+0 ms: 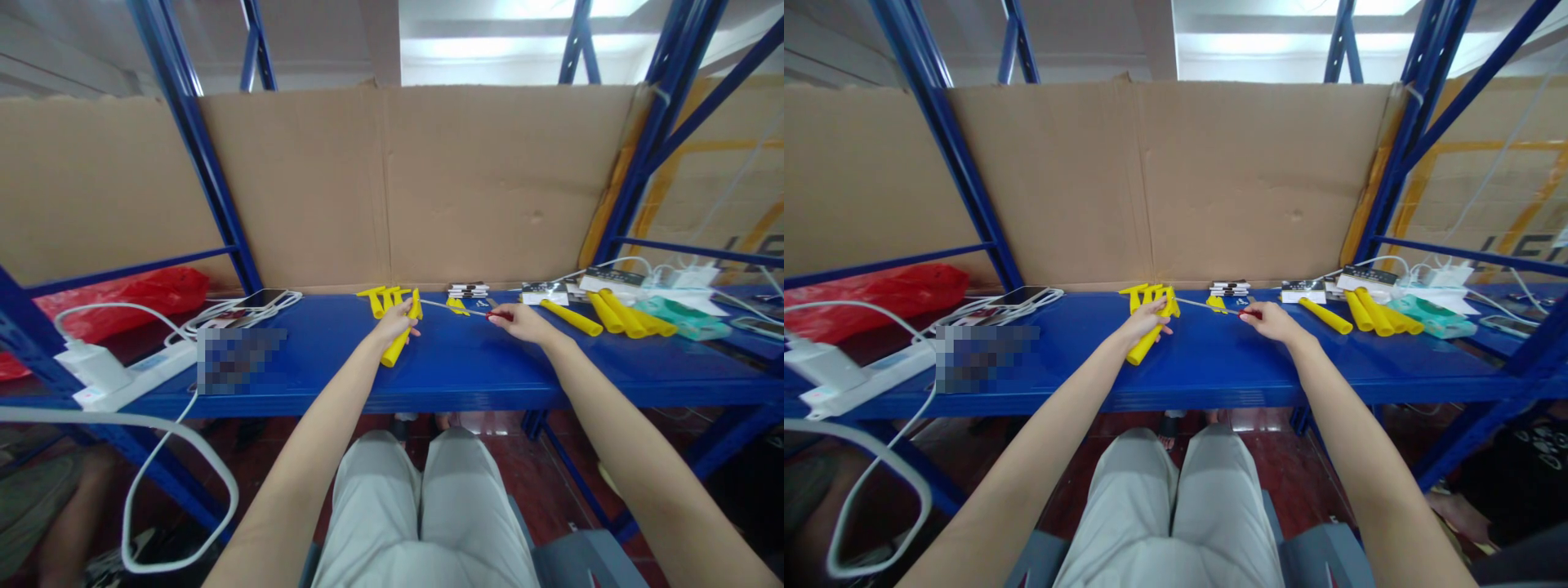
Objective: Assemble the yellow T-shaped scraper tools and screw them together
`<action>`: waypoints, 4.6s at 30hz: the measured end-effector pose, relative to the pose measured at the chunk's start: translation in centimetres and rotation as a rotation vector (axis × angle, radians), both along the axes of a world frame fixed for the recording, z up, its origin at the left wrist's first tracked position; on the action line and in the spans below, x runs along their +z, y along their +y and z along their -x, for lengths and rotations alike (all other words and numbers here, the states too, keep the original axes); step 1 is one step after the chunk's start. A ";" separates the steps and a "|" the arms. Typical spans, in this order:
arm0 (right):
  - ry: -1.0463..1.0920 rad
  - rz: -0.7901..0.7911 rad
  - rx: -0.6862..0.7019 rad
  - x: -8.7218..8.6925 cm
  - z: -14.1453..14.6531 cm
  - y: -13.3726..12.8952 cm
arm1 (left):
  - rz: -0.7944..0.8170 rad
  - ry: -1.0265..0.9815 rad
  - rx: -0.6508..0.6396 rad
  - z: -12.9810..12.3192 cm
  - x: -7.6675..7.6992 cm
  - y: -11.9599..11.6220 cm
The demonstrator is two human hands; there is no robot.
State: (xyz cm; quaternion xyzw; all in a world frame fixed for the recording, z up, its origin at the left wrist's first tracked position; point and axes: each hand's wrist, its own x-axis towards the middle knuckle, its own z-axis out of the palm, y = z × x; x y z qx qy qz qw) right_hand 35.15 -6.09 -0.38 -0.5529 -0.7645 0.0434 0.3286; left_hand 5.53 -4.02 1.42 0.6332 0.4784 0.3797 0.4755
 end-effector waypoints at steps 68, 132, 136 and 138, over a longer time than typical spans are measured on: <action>-0.510 -0.261 -0.244 0.6 2.3 -1.4 | -0.025 -0.036 0.066 0.3 0.2 0.5; -0.507 -0.270 -0.272 0.2 2.5 -1.6 | -0.057 0.025 0.083 0.4 0.0 0.4; -0.543 -0.263 -0.246 0.5 2.7 -1.9 | -0.059 0.041 0.082 0.3 0.0 0.4; -0.559 -0.265 -0.240 0.6 2.8 -2.1 | -0.062 0.038 0.089 0.3 0.0 0.4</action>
